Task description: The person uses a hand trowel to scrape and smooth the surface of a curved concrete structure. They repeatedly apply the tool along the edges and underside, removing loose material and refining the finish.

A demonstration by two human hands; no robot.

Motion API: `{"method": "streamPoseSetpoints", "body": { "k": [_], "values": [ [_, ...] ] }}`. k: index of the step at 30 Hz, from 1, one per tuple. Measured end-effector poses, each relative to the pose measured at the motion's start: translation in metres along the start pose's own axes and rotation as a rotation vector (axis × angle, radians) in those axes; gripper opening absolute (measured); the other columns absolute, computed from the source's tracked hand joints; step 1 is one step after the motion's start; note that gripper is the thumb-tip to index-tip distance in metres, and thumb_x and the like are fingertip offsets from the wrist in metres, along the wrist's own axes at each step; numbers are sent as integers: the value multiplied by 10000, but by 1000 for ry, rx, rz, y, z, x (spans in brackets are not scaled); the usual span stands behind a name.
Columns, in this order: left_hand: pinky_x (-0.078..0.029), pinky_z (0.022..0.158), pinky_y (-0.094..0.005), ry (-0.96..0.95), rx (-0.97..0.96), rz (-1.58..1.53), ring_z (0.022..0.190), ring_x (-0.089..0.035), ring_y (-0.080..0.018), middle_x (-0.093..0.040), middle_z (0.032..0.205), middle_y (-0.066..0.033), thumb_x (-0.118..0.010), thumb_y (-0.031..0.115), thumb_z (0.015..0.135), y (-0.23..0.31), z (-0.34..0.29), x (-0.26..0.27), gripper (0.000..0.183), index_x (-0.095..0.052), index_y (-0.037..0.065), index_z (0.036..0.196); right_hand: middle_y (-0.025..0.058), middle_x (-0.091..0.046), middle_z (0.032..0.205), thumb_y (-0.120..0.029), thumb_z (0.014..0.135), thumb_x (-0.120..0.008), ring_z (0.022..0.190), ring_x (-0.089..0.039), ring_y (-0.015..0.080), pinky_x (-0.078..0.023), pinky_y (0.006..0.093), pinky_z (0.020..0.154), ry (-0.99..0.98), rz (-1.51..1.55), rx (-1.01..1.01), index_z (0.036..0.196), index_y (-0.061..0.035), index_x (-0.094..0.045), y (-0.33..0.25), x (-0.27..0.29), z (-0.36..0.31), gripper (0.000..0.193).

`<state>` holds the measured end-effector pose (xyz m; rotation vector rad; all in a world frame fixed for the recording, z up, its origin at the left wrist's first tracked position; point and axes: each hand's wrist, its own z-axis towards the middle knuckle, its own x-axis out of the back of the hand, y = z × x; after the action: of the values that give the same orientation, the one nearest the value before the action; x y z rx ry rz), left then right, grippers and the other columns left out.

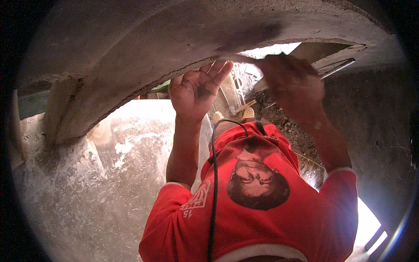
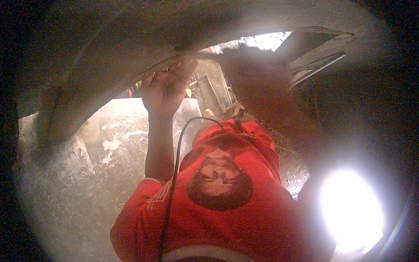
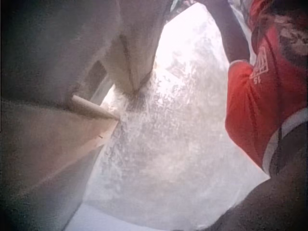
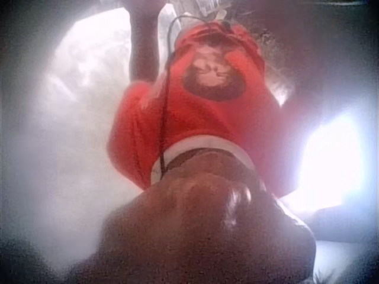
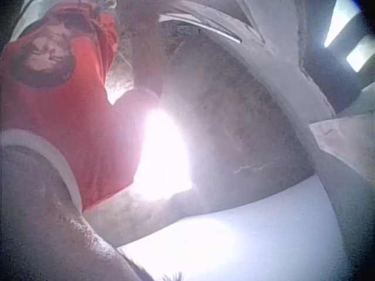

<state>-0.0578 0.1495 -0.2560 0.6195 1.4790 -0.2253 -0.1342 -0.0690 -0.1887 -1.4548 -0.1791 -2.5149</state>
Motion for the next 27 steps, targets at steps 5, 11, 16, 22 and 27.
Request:
{"method": "streamPoseSetpoints", "body": {
  "k": [5,11,16,22,27],
  "values": [
    [-201,1223,-598,-142,17,-26,1348,-478,-415,-525,1449,-199,-450,451,1001,7,-4,10,555,-560,66,1386,38,-633,791,-208,883,-695,707,-649,217,-527,345,653,-131,-22,29,958,-157,-693,-8,8,-2,91],
    [-194,1225,-594,-78,33,38,1392,-427,-413,-510,1461,-209,-414,470,1009,4,-6,9,573,-571,55,1372,36,-599,763,-194,877,-695,680,-636,218,-520,357,630,53,-62,21,917,-139,-640,-10,2,0,87],
    [-189,1228,-589,-114,15,32,1384,-438,-409,-514,1460,-208,-418,471,1003,7,-7,12,565,-600,60,1345,38,-600,779,-186,877,-688,694,-634,222,-518,357,628,-97,-26,18,906,-142,-624,-13,17,-3,83],
    [-212,1221,-591,-131,17,37,1330,-495,-421,-558,1405,-226,-397,432,1009,8,-2,24,551,-585,40,1348,59,-653,865,-187,895,-677,768,-663,220,-528,353,653,-38,-35,131,996,-135,-662,-18,14,9,115],
    [-272,1193,-599,28,-20,-12,1307,-524,-407,-611,1335,-225,-393,425,1012,19,-9,15,566,-565,9,1355,35,-694,963,-185,881,-687,832,-683,216,-548,359,713,-46,-19,-52,1060,-142,-678,-10,25,-4,184]
  ]
}}
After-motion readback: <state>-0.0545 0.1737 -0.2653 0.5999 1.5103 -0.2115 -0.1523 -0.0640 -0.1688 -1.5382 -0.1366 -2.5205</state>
